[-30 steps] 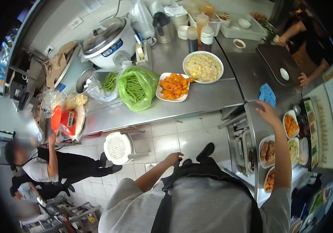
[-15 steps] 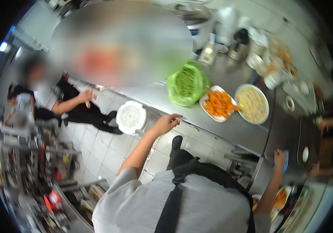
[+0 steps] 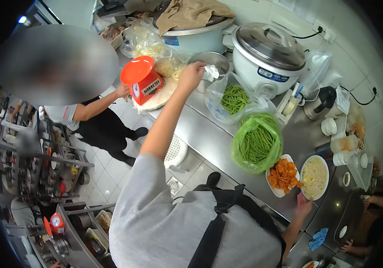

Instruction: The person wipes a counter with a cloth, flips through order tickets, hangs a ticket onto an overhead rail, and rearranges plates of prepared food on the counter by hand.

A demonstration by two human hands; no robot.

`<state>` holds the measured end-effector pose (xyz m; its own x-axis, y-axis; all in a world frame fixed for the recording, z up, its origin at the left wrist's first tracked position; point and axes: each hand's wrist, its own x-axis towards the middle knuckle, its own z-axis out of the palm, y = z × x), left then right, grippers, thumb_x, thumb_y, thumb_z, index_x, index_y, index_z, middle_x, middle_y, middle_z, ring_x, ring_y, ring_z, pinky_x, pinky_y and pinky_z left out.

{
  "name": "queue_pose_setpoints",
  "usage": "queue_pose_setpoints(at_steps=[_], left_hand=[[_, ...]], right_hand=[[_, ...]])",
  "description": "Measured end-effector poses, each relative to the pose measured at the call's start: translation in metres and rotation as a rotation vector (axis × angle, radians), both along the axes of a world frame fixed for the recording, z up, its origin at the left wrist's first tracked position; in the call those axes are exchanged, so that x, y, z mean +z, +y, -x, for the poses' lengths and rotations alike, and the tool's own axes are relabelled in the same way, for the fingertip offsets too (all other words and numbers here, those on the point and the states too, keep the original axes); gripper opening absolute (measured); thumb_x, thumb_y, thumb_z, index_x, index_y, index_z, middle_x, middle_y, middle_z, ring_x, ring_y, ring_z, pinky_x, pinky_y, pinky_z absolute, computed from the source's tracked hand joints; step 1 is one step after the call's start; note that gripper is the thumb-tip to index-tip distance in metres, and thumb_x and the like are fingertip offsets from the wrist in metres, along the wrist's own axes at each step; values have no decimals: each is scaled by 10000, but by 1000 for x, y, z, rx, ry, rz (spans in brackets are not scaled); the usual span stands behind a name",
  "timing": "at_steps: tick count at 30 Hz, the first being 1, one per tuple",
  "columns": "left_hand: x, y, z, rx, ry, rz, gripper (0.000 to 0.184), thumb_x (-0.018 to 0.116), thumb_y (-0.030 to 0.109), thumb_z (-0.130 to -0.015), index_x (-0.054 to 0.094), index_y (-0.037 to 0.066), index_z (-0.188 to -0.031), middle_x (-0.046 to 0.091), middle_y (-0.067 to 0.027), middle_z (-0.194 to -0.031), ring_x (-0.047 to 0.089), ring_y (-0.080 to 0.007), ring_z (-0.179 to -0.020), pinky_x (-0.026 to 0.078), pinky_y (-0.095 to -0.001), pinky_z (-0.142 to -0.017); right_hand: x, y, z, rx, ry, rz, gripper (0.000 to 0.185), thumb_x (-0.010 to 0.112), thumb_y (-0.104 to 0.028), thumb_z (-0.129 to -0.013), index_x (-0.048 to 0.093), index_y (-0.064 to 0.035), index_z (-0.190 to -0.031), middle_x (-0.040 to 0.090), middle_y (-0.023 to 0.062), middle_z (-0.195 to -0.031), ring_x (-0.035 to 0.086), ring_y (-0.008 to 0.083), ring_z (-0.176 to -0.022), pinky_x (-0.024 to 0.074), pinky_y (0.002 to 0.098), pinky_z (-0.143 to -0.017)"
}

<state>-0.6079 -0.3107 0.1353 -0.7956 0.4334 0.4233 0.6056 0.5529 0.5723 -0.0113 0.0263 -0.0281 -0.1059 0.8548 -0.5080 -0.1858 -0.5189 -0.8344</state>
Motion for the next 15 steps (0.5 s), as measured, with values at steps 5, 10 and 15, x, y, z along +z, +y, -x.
queue_pose_setpoints(at_steps=[5,10,15], left_hand=[[-26,82,60,-326,-36,636,535,615,472,-769,591,119,-1170,617,-181,-1108,591,-351,-1006,454,-436,-878],[-30,97,67,-368,17,849,268,610,222,-713,681,97,-940,657,-169,-957,625,-337,-906,488,-429,-782],[-22,82,105,-389,-135,731,375,669,432,-740,683,67,-824,634,-124,-737,621,-215,-678,483,-334,-611]], right_hand=[[-25,33,-7,143,106,-97,497,394,-359,-955,404,1,-1296,549,166,-1216,571,295,-1064,447,458,-948],[13,14,-7,49,-5,-3,570,475,-444,-928,365,-12,-1283,616,214,-1042,639,307,-892,547,426,-784],[7,15,-92,-163,-839,-512,433,543,-423,-887,565,-83,-1154,665,125,-956,639,277,-836,512,399,-730]])
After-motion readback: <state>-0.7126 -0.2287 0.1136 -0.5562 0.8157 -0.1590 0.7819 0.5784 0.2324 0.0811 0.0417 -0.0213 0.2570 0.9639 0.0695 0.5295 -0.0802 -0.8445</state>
